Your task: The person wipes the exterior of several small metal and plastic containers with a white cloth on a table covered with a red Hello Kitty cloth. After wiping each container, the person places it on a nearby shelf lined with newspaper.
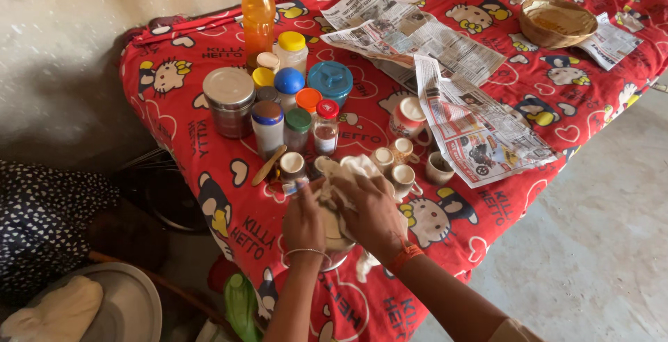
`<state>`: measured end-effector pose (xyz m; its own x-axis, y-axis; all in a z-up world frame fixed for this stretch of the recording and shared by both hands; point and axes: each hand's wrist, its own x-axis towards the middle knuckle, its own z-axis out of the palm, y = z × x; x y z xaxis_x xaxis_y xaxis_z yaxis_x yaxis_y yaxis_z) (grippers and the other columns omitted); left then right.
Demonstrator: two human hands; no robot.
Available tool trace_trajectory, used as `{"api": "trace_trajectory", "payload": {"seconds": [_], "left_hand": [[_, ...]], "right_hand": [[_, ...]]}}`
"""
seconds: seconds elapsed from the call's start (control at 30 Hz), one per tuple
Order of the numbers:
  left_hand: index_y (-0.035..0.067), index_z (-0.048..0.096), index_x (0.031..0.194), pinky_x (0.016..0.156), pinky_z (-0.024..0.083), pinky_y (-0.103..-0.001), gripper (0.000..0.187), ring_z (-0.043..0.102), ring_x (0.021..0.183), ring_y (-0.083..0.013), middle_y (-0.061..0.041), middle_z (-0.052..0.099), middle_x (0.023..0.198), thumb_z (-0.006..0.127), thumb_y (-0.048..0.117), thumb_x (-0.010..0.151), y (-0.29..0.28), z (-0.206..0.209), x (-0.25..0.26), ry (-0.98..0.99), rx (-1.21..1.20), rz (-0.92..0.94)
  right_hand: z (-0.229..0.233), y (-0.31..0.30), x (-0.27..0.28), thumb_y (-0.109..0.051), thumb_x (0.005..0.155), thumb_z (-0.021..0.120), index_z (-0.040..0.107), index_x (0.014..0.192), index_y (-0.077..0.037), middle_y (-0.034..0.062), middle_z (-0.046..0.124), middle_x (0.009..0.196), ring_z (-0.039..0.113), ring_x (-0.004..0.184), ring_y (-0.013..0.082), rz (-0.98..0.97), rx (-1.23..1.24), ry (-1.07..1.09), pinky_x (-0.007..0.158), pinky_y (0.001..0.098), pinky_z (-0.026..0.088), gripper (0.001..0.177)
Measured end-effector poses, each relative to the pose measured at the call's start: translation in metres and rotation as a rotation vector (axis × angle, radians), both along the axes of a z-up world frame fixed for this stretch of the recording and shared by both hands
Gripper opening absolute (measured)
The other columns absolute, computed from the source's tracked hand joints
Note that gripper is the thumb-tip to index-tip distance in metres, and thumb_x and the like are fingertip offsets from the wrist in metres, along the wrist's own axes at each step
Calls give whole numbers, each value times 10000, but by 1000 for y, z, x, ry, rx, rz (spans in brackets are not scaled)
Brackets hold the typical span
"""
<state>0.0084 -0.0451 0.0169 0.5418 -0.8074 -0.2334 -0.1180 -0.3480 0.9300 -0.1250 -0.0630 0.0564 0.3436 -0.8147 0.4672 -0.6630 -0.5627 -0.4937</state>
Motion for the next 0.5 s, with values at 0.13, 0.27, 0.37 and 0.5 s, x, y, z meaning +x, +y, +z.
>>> {"api": "trace_trajectory", "payload": {"seconds": [0.13, 0.27, 0.37, 0.5], "left_hand": [[22, 631, 1333, 985, 493, -405, 818, 665, 1183, -324, -188, 695, 1285, 229, 646, 989, 8, -1, -1, 117, -262, 92], [-14, 519, 1408, 1022, 481, -375, 831, 632, 1234, -286, -196, 626, 1368, 208, 653, 1023, 3, -14, 10, 301, -269, 169], [11, 524, 1404, 1021, 494, -366, 748, 620, 1218, -275, -178, 613, 1366, 268, 595, 1013, 1, -23, 8, 601, -462, 193], [-28, 570, 1328, 1014, 482, -381, 711, 633, 1152, -280, -197, 633, 1284, 254, 554, 1071, 6, -27, 9, 320, -577, 135]], "right_hand": [[8, 6, 4, -154, 779, 762, 731, 1185, -172, 92, 690, 1146, 572, 1111, 352, 186, -85, 6, 915, 464, 508, 408], [14, 20, 9, -85, 763, 743, 724, 1199, -163, 106, 666, 1315, 571, 1151, 342, 343, -122, 9, 965, 476, 489, 443], [18, 22, 2, -77, 789, 746, 725, 1233, -172, 92, 656, 1368, 570, 1178, 336, 455, -51, -25, 1006, 457, 489, 454], [20, 15, -20, -80, 840, 747, 710, 1273, -182, 80, 638, 1418, 573, 1229, 322, 626, -41, -13, 1043, 439, 484, 446]]}}
